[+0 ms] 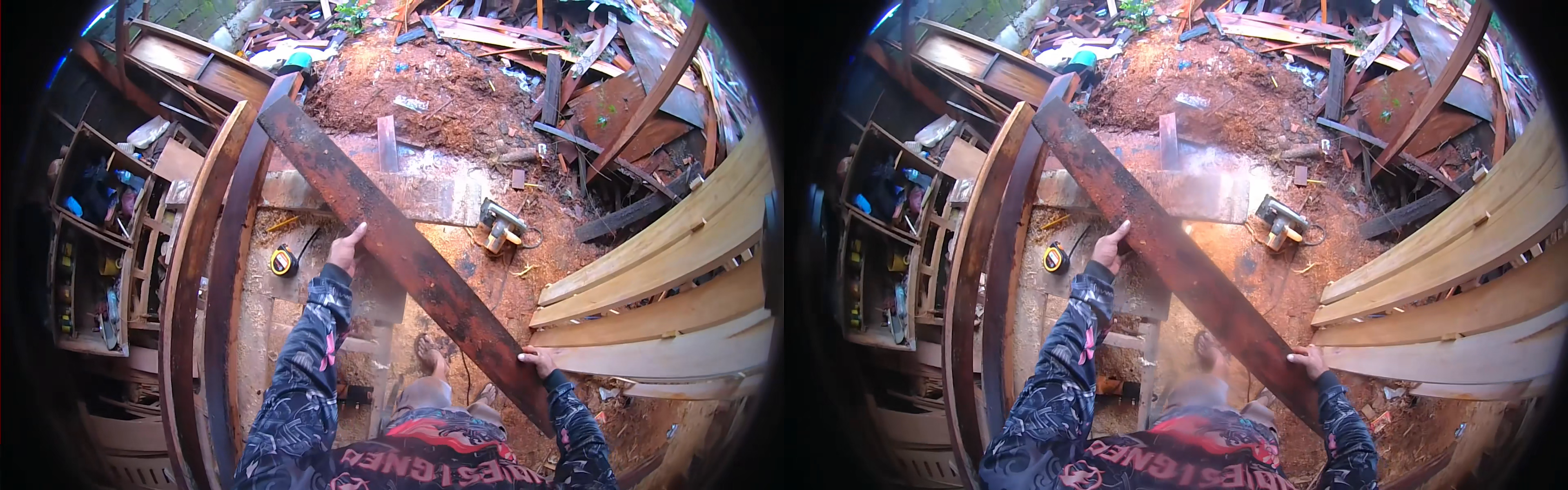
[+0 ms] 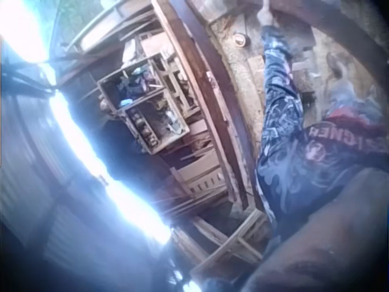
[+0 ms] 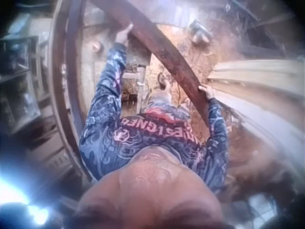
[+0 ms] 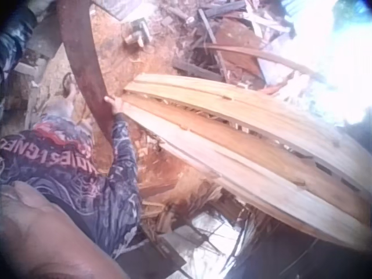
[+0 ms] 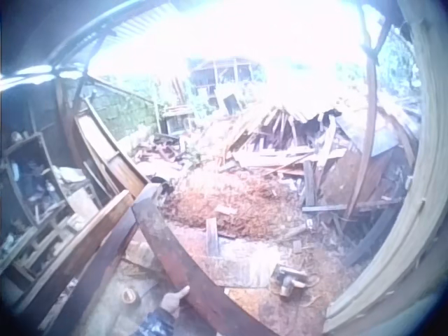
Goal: The person measures wood planks using a tape measure, marks a cutting point with a pencil, and cuts through the wood using a circular saw while handling the planks by hand.
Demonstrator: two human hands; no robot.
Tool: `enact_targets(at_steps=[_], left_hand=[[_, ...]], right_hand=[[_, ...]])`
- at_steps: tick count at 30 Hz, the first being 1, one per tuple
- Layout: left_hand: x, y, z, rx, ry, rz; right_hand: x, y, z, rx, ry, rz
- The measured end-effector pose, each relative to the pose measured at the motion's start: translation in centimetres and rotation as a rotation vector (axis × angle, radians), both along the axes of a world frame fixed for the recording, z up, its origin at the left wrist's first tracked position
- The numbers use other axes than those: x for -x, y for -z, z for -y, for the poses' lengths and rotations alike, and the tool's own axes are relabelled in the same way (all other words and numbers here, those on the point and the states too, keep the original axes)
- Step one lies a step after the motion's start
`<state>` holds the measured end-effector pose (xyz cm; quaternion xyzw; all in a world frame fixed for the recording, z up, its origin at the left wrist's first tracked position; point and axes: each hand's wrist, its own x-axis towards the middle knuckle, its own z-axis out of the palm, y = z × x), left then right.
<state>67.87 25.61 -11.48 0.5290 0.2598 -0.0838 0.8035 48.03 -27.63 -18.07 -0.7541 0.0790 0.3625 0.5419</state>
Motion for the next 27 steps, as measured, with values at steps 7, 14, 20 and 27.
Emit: enact_targets(at_steps=[7, 14, 20, 27], left_hand=[[8.4, -10.3, -7.9, -0.214, -0.21, 0.055], [25.5, -24.4, -16.3, -0.157, -0.54, 0.32], [41.1, -28.8, -12.9, -0.282, -0.887, 0.331], [46.2, -18.5, 1.1, -0.187, -1.203, 0.342]], right_hand=[[-2.0, 0.7, -5.5, -0.003, -0.243, 0.081], [-13.9, -9.0, -18.1, -0.2, -0.665, 0.206], [-24.9, -21.9, -27.2, -0.188, -1.092, 0.47], [-36.9, -26.8, -36.6, -0.097, -1.611, 0.474]])
